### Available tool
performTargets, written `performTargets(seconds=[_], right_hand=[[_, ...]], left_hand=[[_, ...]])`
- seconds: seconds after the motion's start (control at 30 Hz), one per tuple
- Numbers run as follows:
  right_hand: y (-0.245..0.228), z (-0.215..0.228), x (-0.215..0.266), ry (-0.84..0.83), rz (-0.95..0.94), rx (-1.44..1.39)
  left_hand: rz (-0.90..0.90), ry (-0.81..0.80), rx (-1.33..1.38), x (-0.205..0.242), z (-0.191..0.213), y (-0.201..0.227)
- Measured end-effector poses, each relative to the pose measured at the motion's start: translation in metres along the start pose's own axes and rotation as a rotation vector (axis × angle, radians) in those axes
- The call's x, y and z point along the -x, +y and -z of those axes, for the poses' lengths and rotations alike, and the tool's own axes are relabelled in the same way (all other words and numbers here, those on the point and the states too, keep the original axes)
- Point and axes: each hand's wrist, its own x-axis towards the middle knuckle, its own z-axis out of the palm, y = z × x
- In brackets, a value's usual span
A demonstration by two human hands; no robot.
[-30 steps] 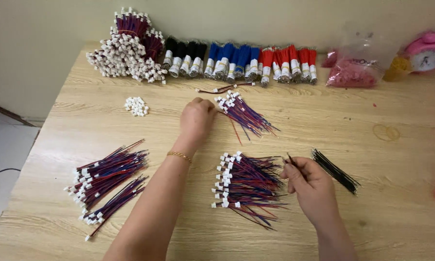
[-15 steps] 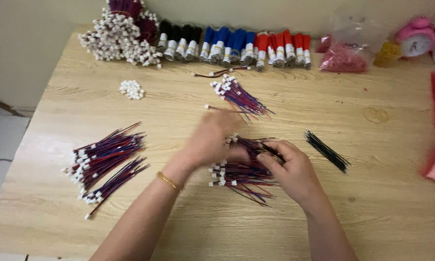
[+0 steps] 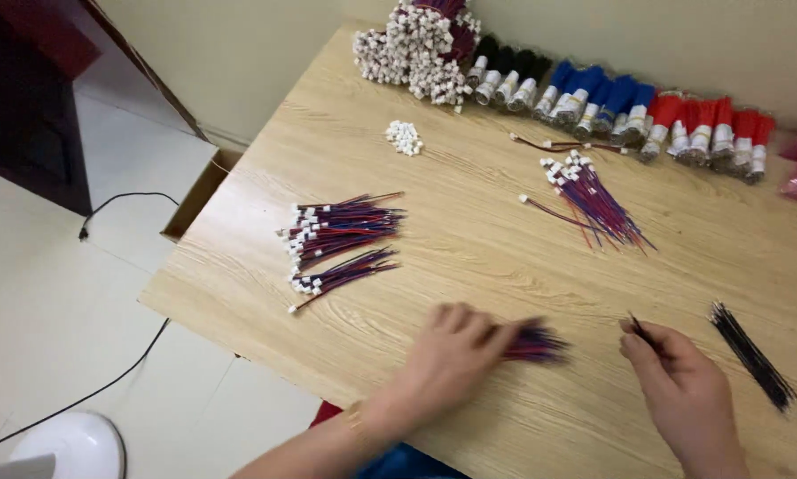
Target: Bundling small wire harnesses with connectors using plastic ties
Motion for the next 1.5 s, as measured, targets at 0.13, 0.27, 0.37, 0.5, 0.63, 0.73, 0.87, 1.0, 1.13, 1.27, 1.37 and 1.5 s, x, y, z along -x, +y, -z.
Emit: performTargets(seconds=[0.13, 0.27, 0.37, 0.5, 0.63, 0.73, 0.87, 1.0, 1.13, 1.27, 1.37, 1.5], right_hand=[[-0.013, -0.007, 0.000, 0.022, -0.043, 0.095], [-0.016, -0.012, -0.001, -0.046, 0.026, 0.061], [-0.017, -0.009, 0.000, -0.064, 0.064, 0.028], [-0.030, 0.000, 0.005, -0.083, 0.048, 0.016], [-0.013, 0.007, -0.002, -0.009, 0.120, -0.010], [-0.008, 0.017, 0.000, 0.047, 0.043, -0.043], [0.018, 0.025, -0.008, 0.052, 0.023, -0.077], [0.009, 0.015, -0.009, 0.029, 0.040, -0.049], [0.005, 0.015, -0.006, -0.016, 0.089, -0.050], [0.005, 0.014, -0.002, -0.017, 0.045, -0.049], [0.016, 0.010, 0.000, -0.016, 0.067, -0.042], [-0.002, 0.000, 0.004, -0.042, 0.026, -0.037]], left_hand=[[0.118, -0.062, 0.086, 0.053, 0.017, -0.036], [0.417, -0.137, -0.343, 0.080, 0.028, -0.071], [0.507, -0.071, -0.554, 0.065, 0.034, -0.081], [0.302, 0.155, -0.383, 0.001, 0.043, -0.077], [0.303, -0.164, -0.158, -0.079, 0.021, -0.076], [0.198, -0.404, -0.250, -0.111, 0.003, -0.078], [0.225, -0.659, -0.094, -0.156, 0.004, -0.068], [0.242, -0.570, 0.000, -0.179, -0.064, -0.092], [0.383, -0.686, 0.137, -0.187, -0.075, -0.090], [0.349, -0.423, 0.175, -0.169, -0.090, -0.100], [0.269, -0.331, 0.156, -0.139, -0.077, -0.097], [0.260, -0.604, 0.109, -0.104, -0.003, -0.047]])
